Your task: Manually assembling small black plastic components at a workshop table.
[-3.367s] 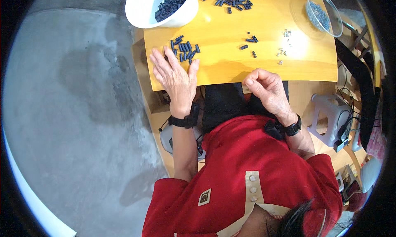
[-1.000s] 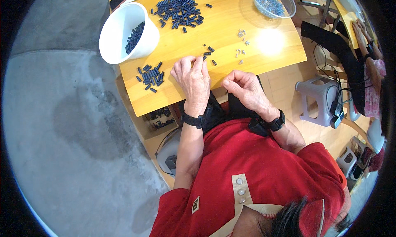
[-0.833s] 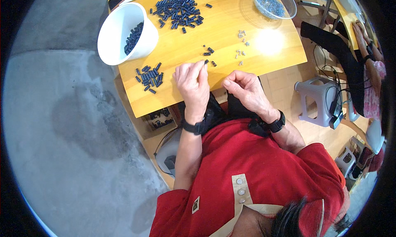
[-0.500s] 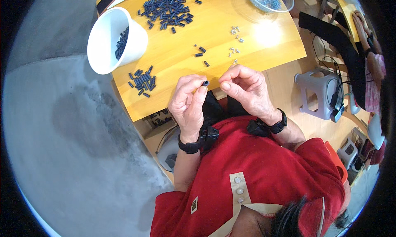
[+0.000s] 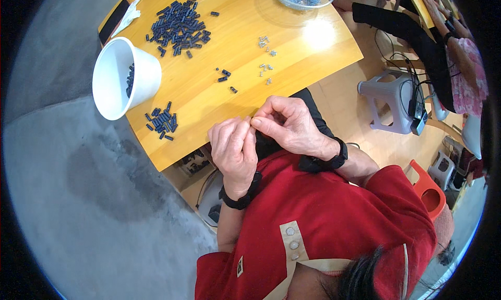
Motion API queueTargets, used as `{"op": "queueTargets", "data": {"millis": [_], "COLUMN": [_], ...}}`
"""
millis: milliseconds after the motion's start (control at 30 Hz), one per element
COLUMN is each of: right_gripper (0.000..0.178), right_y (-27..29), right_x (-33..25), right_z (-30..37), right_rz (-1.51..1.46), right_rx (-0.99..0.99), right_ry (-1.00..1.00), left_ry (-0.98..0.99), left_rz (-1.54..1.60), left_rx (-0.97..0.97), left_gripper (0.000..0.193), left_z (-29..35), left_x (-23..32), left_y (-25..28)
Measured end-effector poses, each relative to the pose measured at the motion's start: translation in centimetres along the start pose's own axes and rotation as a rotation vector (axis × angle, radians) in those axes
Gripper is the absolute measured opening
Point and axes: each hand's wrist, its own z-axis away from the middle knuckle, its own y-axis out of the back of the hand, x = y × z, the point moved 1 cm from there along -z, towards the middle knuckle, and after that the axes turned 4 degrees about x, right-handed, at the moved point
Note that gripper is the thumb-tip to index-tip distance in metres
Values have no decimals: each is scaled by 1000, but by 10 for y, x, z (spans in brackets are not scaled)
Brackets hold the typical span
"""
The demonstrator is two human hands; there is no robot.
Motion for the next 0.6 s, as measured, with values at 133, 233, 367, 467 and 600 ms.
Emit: {"op": "queueTargets", "data": {"millis": [133,233,367,467,600], "right_gripper": [16,14,7,8,8], "right_y": [2,7,29,42,44], "right_x": [-1,-1,4,10,23], "right_z": [1,0,-7,-15,-20], "right_rz": [55,55,319,524,642], "right_rx": [-50,-77,235,319,323], "right_ry": [43,153,199,277,373], "left_ry": [109,125,167,168,188], "left_rz": [145,177,188,174,173], "left_rx": [18,6,15,13,2], "left_gripper": [14,14,13,13,13], "left_z": [8,10,10,10,8], "left_x": [-1,-2,-3,-5,-2], "left_y": [-3,-1,1,2,3]}}
